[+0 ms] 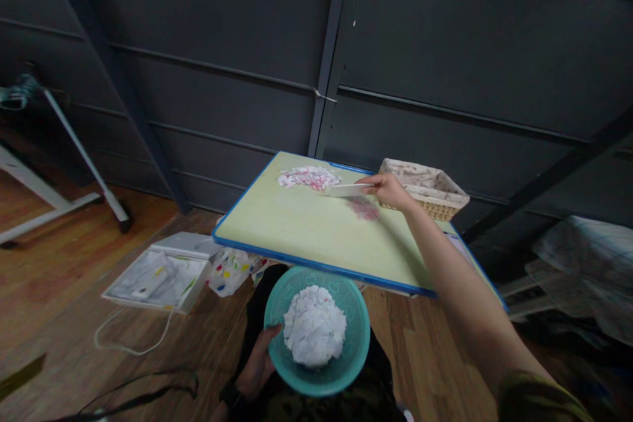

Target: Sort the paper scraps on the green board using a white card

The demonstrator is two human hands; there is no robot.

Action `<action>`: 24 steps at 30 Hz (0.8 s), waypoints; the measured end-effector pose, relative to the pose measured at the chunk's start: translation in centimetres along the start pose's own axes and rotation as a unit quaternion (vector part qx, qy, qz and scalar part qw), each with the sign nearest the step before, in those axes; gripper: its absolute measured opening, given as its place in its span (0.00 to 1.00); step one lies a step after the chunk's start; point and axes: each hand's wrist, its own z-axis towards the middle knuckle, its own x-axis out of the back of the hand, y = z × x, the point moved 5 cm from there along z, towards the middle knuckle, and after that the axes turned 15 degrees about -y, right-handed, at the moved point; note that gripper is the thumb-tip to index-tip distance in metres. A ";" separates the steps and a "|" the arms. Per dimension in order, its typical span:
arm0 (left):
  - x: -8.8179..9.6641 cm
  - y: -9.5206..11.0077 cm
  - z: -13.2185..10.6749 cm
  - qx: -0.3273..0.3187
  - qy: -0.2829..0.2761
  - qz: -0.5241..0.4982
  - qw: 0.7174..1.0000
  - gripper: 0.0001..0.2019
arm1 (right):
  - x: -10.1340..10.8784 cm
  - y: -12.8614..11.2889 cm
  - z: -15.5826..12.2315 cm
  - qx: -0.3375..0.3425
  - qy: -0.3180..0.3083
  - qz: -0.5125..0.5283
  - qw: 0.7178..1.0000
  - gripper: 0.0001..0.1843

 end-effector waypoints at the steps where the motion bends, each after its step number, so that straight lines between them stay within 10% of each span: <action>1: 0.1 0.0 0.0 0.001 0.000 -0.001 1.000 0.27 | 0.3 -0.1 -0.2 0.000 0.000 0.002 1.000 0.14; 15: 0.3 0.1 -0.1 0.011 0.006 0.008 1.000 0.31 | 1.3 0.3 -2.6 -0.033 0.070 -0.075 0.994 0.17; 24: -0.8 0.4 -0.7 0.006 0.016 0.023 1.000 0.24 | 0.1 -2.2 -8.6 -0.154 0.250 -0.304 0.906 0.23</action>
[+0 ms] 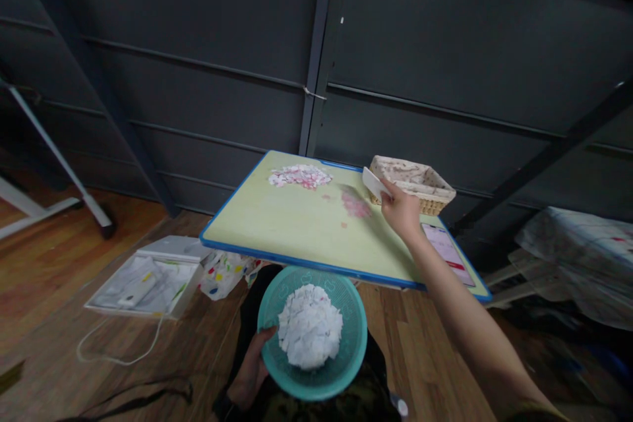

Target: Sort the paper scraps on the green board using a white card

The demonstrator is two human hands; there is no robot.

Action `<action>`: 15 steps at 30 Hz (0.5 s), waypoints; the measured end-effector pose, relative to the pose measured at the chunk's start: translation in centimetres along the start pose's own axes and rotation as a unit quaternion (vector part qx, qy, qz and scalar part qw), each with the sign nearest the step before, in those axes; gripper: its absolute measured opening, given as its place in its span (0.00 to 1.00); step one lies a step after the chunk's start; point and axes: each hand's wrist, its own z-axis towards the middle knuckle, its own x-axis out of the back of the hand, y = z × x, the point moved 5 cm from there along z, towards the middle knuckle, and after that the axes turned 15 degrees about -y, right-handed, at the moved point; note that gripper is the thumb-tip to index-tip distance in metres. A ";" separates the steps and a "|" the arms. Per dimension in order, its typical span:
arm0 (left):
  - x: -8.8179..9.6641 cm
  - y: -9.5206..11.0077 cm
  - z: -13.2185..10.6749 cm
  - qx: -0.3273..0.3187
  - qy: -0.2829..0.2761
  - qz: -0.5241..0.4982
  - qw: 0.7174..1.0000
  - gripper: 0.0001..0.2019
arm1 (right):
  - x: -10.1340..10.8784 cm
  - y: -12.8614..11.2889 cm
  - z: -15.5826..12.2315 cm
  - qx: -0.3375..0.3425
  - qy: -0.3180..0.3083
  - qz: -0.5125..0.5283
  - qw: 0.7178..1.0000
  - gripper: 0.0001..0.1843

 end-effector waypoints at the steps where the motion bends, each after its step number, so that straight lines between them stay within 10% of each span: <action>1: 0.0 0.0 -0.1 0.003 -0.006 0.000 1.000 0.24 | -0.5 0.0 -0.1 -0.003 -0.003 -0.014 1.000 0.24; 8: -0.4 0.3 -0.6 -0.003 0.014 0.019 1.000 0.29 | -3.2 -0.4 0.2 0.023 -0.059 -0.033 0.997 0.23; 15: -0.2 0.0 -0.4 0.020 0.003 -0.006 1.000 0.34 | -1.3 -1.2 -0.2 0.029 -0.040 -0.010 0.999 0.23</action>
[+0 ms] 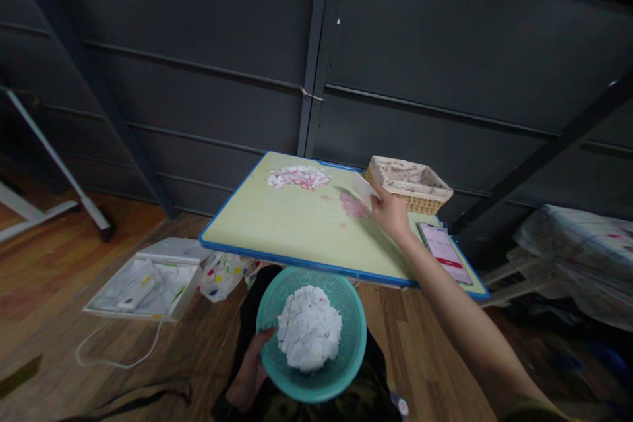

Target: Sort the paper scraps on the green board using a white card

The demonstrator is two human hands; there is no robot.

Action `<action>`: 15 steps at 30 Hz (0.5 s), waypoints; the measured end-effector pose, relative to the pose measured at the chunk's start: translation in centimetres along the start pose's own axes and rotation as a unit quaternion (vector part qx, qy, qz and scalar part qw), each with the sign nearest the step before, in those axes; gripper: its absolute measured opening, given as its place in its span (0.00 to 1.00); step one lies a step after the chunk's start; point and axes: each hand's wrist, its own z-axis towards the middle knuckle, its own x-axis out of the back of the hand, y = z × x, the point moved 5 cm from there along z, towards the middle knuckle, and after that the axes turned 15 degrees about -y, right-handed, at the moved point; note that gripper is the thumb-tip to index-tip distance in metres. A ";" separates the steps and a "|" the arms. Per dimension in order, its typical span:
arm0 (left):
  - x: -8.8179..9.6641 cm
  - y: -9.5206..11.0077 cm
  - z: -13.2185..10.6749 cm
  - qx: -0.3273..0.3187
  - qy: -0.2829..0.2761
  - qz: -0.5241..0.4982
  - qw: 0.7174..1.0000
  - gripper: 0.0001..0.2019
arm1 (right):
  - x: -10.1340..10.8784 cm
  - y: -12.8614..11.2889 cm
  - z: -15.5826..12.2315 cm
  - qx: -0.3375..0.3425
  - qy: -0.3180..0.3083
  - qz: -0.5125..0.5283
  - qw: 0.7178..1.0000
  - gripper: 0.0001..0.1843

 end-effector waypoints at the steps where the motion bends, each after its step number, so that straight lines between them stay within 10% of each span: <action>1: 0.2 -0.1 0.1 -0.002 -0.004 -0.001 1.000 0.34 | 0.2 -0.3 -0.5 0.004 0.004 0.002 1.000 0.23; 10: 0.6 -0.4 0.5 -0.011 0.018 -0.007 1.000 0.31 | -3.2 -9.8 -9.7 0.279 -0.138 -0.012 0.950 0.32; 15: 0.0 -0.2 0.2 -0.015 0.015 -0.005 1.000 0.28 | -4.0 -8.8 -7.5 0.261 -0.135 -0.009 0.956 0.31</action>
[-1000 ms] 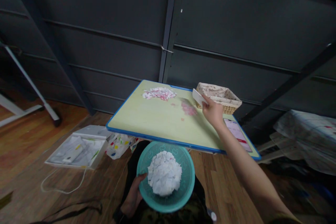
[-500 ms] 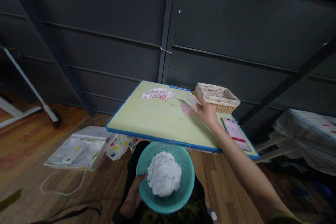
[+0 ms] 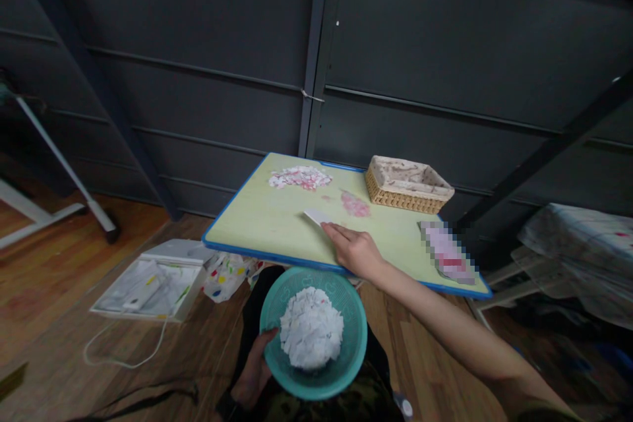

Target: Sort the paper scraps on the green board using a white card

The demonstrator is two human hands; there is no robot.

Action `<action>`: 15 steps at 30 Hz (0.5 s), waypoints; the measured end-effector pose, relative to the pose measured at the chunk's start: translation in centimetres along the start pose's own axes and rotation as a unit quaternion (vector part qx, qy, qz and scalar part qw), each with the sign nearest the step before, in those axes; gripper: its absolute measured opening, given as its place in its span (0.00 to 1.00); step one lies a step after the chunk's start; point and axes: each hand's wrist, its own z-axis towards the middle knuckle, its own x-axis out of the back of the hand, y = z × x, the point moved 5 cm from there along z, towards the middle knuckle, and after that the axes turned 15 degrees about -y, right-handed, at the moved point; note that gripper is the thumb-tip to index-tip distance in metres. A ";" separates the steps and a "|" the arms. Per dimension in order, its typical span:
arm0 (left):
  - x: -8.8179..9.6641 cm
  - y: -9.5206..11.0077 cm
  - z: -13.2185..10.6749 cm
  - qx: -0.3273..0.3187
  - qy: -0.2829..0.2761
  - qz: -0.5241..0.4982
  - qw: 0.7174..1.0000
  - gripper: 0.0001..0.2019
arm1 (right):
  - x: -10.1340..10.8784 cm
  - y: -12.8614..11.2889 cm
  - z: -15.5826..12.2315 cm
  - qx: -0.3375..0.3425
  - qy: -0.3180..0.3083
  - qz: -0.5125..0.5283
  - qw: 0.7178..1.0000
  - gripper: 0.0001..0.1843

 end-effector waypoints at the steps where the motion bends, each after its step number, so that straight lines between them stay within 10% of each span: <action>1: 0.1 0.0 0.0 0.001 -0.003 -0.004 1.000 0.28 | 0.2 1.3 0.2 -0.014 0.011 0.011 1.000 0.31; 15: 1.3 -0.3 0.7 0.003 -0.019 -0.027 0.999 0.26 | 4.0 13.3 1.0 -0.195 0.221 0.283 0.913 0.23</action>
